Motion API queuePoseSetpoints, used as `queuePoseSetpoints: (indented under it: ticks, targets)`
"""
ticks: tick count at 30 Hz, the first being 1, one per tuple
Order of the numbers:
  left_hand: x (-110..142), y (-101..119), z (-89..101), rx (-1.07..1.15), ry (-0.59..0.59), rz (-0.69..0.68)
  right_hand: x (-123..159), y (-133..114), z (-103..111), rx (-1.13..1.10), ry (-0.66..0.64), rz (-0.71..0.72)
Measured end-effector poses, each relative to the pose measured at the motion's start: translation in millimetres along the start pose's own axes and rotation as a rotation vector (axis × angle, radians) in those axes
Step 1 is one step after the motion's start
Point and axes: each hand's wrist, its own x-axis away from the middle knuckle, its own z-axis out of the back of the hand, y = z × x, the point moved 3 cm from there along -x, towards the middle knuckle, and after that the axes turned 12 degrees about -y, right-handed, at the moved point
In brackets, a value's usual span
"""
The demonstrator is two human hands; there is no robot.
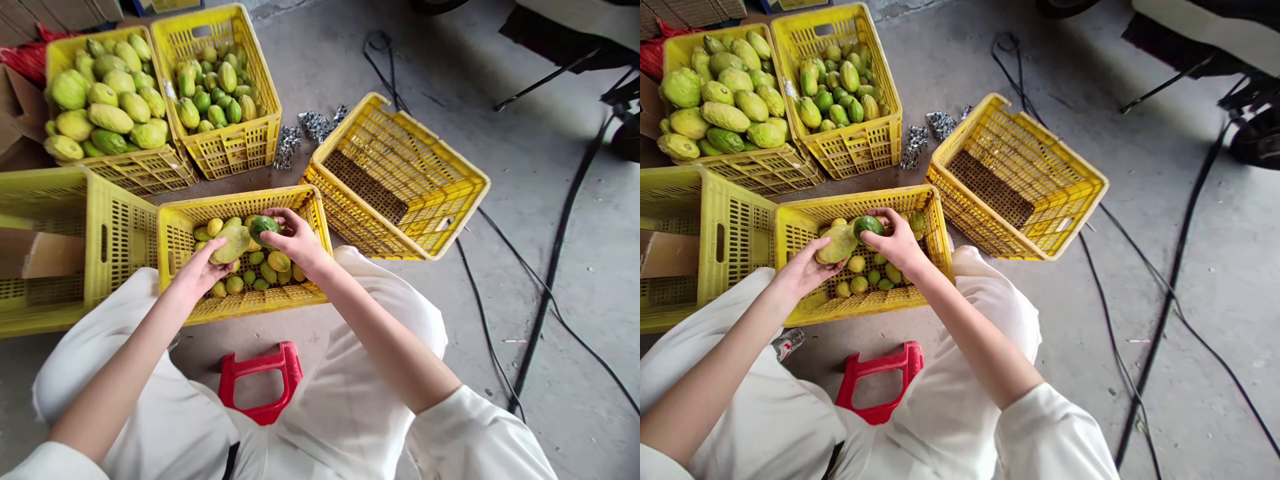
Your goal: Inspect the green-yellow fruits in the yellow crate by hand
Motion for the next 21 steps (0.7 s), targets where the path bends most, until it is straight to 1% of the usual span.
queuePoseSetpoints:
  ticks: [4,9,15,18,21]
  targets:
    - [-1.6,1.0,0.1,-0.028,-0.003,-0.036,0.3,-0.5,1.2,-0.030,0.058,-0.012]
    - [-4.6,0.7,2.8,-0.001,0.011,-0.042,-2.1,0.4,-0.8,0.012,-0.018,-0.003]
    - [-0.6,0.4,-1.9,0.065,0.036,-0.015,-4.4,7.1,-0.6,0.086,0.004,-0.043]
    - [0.8,1.6,-2.8,0.088,0.042,-0.022,-5.0,9.7,-1.5,0.085,-0.024,-0.074]
    - [0.3,2.1,-2.3,0.082,0.017,-0.027,-5.0,9.8,-2.4,0.081,-0.047,-0.071]
